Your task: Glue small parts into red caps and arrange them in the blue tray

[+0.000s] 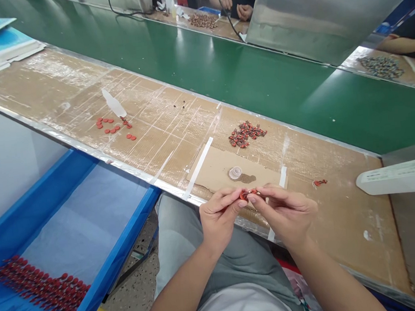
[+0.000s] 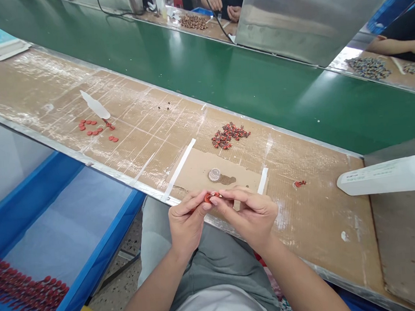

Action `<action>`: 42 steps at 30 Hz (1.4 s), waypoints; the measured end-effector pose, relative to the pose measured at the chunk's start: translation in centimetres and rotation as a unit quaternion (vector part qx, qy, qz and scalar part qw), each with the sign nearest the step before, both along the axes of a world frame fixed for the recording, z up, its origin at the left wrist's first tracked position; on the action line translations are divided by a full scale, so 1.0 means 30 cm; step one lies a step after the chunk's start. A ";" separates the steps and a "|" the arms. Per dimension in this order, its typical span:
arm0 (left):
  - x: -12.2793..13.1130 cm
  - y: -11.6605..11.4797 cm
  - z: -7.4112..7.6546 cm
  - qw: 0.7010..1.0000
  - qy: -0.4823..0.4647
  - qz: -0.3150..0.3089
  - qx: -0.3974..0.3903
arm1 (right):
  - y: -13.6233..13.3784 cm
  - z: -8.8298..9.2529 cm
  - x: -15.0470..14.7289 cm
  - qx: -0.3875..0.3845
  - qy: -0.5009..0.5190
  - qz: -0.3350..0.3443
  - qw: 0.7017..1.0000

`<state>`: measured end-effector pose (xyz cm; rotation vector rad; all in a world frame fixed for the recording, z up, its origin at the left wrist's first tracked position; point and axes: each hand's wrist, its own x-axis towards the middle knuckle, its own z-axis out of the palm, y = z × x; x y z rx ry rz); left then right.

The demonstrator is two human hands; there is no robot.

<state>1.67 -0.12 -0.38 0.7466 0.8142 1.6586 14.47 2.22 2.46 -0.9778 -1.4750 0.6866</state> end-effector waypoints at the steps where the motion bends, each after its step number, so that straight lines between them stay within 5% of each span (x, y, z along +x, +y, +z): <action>1: 0.003 -0.001 0.003 1.000 0.004 0.004 0.001 | 0.001 0.000 0.003 0.004 0.000 0.003 1.000; 42: 0.019 -0.010 0.052 0.989 0.107 0.091 0.045 | 0.022 0.023 0.053 0.099 -0.035 0.059 0.993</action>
